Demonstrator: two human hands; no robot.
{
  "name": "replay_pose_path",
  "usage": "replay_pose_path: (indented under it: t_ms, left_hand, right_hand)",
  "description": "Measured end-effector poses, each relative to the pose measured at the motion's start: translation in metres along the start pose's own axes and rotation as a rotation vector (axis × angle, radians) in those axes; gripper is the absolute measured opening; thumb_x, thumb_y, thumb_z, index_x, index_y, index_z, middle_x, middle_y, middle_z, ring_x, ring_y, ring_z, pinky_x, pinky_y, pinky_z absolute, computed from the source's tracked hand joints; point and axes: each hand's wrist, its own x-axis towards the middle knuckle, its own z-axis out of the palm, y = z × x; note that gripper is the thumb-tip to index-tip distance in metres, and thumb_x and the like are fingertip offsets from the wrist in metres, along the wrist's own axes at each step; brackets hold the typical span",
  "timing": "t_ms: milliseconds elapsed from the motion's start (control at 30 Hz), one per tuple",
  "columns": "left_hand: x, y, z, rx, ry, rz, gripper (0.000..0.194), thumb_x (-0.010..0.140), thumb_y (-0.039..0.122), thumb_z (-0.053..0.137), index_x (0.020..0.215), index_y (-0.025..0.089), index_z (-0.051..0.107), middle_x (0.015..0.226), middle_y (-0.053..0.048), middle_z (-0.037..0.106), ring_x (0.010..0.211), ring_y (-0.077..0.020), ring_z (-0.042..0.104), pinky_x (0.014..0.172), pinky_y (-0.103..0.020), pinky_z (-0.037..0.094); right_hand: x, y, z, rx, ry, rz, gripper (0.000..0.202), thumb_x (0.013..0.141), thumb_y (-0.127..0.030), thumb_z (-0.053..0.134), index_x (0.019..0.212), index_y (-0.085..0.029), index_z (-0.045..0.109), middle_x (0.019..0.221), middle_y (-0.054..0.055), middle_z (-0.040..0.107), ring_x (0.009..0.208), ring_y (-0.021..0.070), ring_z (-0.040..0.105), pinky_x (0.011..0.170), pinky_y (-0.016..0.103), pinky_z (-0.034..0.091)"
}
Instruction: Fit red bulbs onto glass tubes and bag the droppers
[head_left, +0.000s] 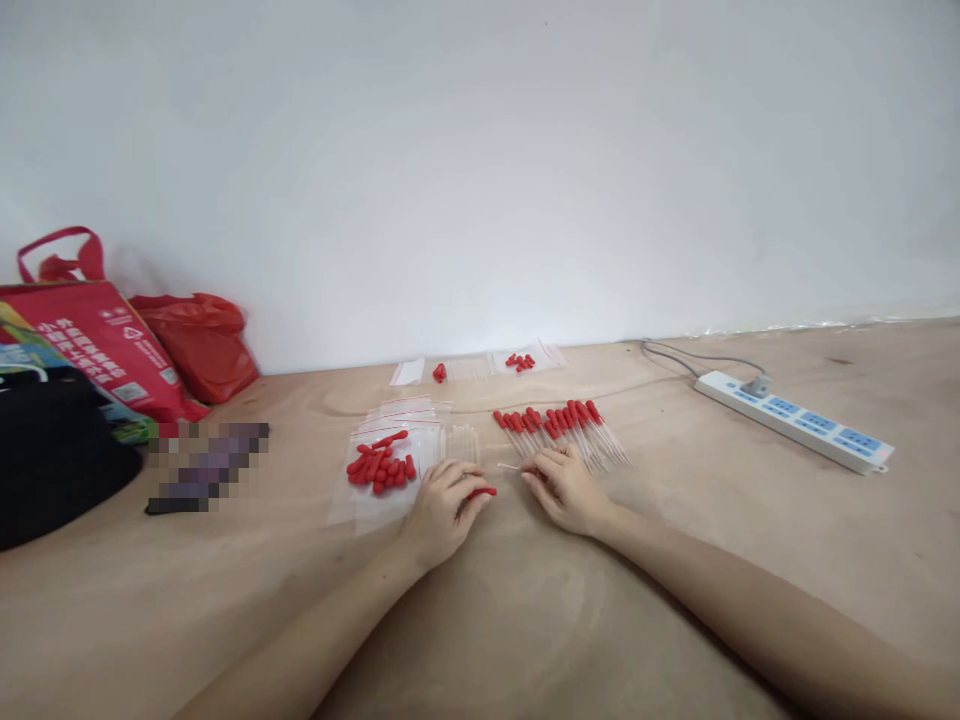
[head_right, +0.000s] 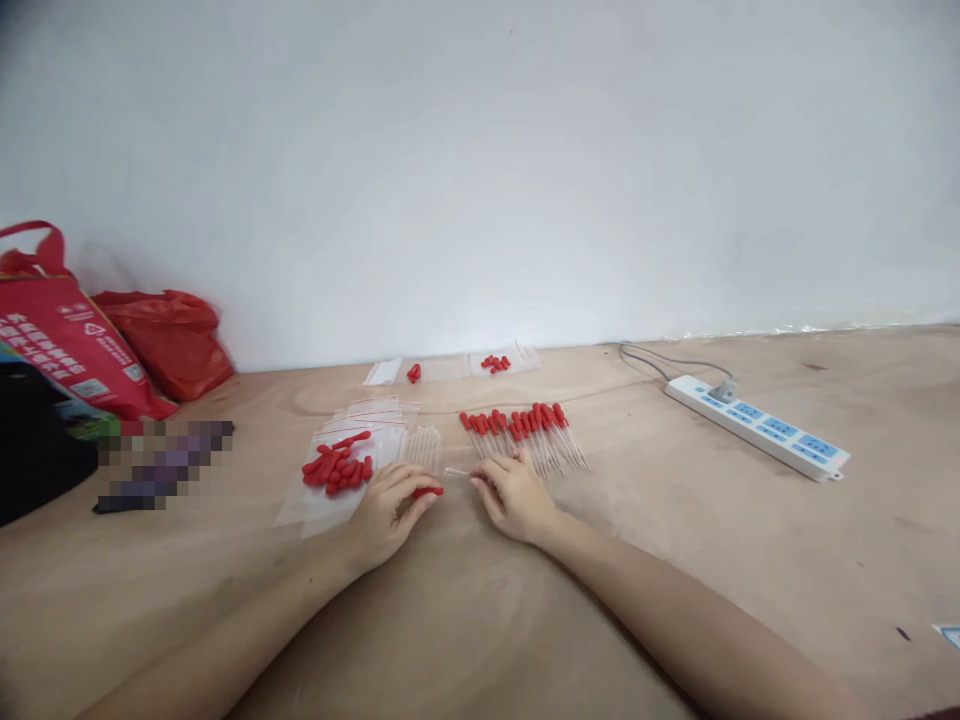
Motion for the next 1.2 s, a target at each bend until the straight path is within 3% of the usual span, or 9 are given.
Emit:
replay_pose_path:
  t_ms: [133,567,867,1200]
  left_hand:
    - [-0.002,-0.001,-0.003,-0.025,0.025,-0.098,0.013,0.084,0.024,0.046,0.083,0.02,0.058,0.08,-0.001,0.065,0.079,-0.0173,0.057,0.074,-0.034,0.038]
    - [-0.003,0.0,0.001,-0.088,0.057,-0.155,0.016,0.083,0.028,0.045,0.082,0.02,0.059,0.076,-0.001,0.066,0.071,-0.0156,0.058,0.075,-0.032,0.037]
    - [-0.007,-0.001,0.002,-0.055,0.039,-0.114,0.013,0.083,0.025,0.047,0.079,0.021,0.059,0.071,0.002,0.065,0.067,-0.0147,0.058,0.08,-0.037,0.029]
    - [-0.008,0.006,-0.003,0.027,0.049,0.05,0.012,0.082,0.021,0.047,0.076,0.019,0.057,0.067,0.002,0.063,0.065,-0.013,0.057,0.086,-0.038,0.025]
  right_hand:
    - [-0.003,-0.007,0.001,0.011,-0.007,-0.028,0.017,0.085,-0.022,0.039,0.089,-0.018,0.055,0.076,0.002,0.062,0.065,0.0113,0.053,0.073,0.029,0.028]
    - [-0.001,-0.011,0.0,0.04,-0.074,-0.084,0.02,0.087,-0.023,0.038,0.087,-0.019,0.058,0.078,0.002,0.062,0.067,0.0115,0.052,0.071,0.029,0.027]
    - [0.004,-0.009,0.0,-0.019,-0.134,-0.148,0.02,0.085,-0.019,0.04,0.089,-0.019,0.06,0.079,0.002,0.063,0.065,0.0116,0.05,0.069,0.029,0.022]
    - [0.0,-0.018,0.004,-0.072,-0.105,-0.159,0.021,0.082,-0.015,0.036,0.081,-0.016,0.057,0.071,0.002,0.059,0.062,0.0124,0.046,0.066,0.029,0.022]
